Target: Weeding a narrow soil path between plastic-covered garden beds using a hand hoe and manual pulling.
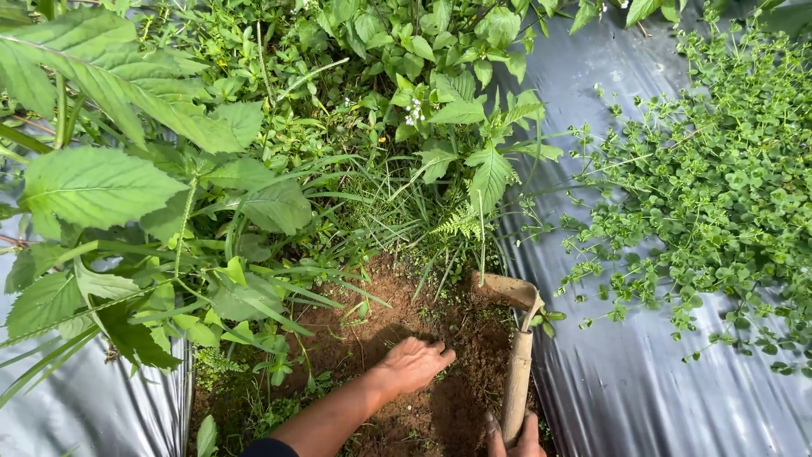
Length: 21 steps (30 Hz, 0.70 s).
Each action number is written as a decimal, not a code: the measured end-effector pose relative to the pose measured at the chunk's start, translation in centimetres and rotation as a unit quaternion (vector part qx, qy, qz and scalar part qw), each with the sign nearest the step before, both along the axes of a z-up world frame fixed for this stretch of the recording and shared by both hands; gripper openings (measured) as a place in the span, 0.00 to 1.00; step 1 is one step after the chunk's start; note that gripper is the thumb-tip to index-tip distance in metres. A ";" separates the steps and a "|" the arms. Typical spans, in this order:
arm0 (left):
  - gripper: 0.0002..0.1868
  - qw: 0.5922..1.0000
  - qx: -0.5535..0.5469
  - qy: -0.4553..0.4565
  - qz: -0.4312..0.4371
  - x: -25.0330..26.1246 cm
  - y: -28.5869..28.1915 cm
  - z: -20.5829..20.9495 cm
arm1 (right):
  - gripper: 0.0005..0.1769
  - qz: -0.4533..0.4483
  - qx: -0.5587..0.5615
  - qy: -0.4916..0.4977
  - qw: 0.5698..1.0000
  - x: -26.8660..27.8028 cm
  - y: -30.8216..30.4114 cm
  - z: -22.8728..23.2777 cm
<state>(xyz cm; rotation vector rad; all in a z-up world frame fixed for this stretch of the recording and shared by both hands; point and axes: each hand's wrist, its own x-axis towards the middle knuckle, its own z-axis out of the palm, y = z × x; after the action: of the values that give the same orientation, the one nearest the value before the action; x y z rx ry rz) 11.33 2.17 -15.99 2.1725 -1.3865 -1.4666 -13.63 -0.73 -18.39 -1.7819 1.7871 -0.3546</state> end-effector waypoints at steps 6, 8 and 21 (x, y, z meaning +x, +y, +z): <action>0.37 0.952 -0.120 -0.248 -0.135 6.4 -6.3 -4.0 | 0.25 -0.037 -0.034 -0.040 0.998 0.8 0.5 -1.8; 0.48 0.821 -0.181 -0.455 -0.295 8.5 -9.9 -6.2 | 0.26 -0.044 -0.042 -0.047 0.997 1.0 0.1 -1.8; 0.38 0.737 -0.062 -0.596 -0.312 15.5 -13.9 -4.6 | 0.25 -0.047 -0.065 -0.055 0.995 2.6 -0.9 -0.9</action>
<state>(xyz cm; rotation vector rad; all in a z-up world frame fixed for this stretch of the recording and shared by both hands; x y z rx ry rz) 26.80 -11.76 -20.56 2.7294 -2.6211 0.2943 -11.03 -1.58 -19.26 -1.7313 1.8096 -0.6082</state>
